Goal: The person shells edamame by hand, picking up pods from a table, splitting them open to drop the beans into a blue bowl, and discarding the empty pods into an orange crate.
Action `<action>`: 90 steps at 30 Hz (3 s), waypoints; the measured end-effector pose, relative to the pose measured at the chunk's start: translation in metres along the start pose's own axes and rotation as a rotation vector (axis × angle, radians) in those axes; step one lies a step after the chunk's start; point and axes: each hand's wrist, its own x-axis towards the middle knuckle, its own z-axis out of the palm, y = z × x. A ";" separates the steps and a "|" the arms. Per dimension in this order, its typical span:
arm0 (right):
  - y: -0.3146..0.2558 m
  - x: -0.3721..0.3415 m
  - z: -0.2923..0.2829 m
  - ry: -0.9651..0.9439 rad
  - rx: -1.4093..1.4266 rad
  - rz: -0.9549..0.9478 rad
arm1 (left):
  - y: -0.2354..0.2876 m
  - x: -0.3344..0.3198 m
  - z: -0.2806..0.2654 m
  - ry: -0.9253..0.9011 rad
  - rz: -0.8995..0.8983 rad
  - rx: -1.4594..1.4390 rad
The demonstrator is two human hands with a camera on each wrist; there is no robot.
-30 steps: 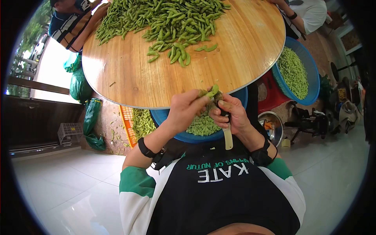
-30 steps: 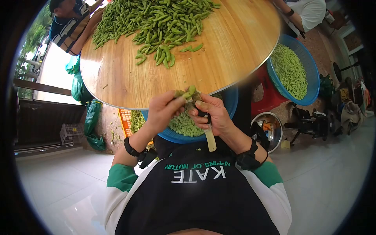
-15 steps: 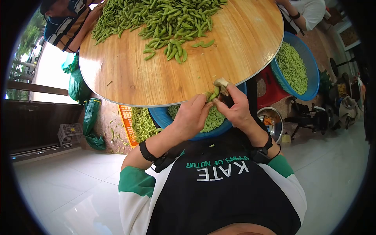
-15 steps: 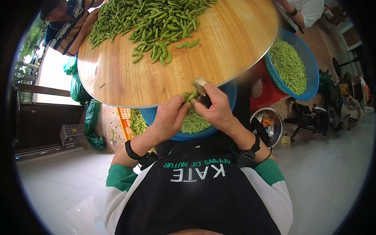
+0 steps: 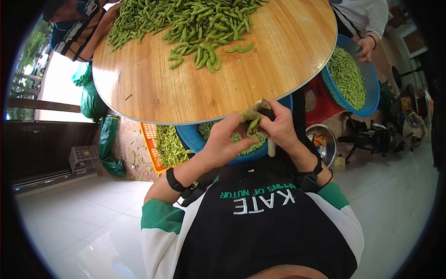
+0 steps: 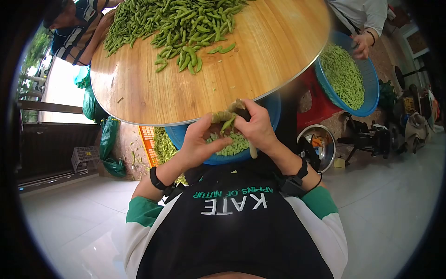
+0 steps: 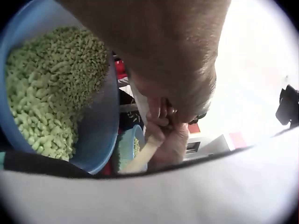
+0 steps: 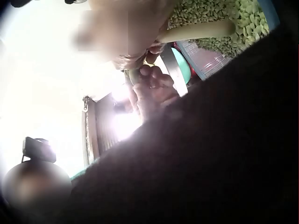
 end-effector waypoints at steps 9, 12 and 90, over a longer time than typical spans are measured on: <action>-0.002 -0.008 0.005 -0.096 -0.017 -0.022 | -0.003 -0.001 0.001 0.111 -0.073 -0.461; -0.006 -0.009 -0.003 -0.171 -0.361 -0.198 | 0.007 0.002 -0.010 0.135 -0.220 -0.603; -0.005 0.001 0.001 -0.389 -0.002 -0.038 | 0.049 -0.034 -0.135 0.040 -0.045 1.166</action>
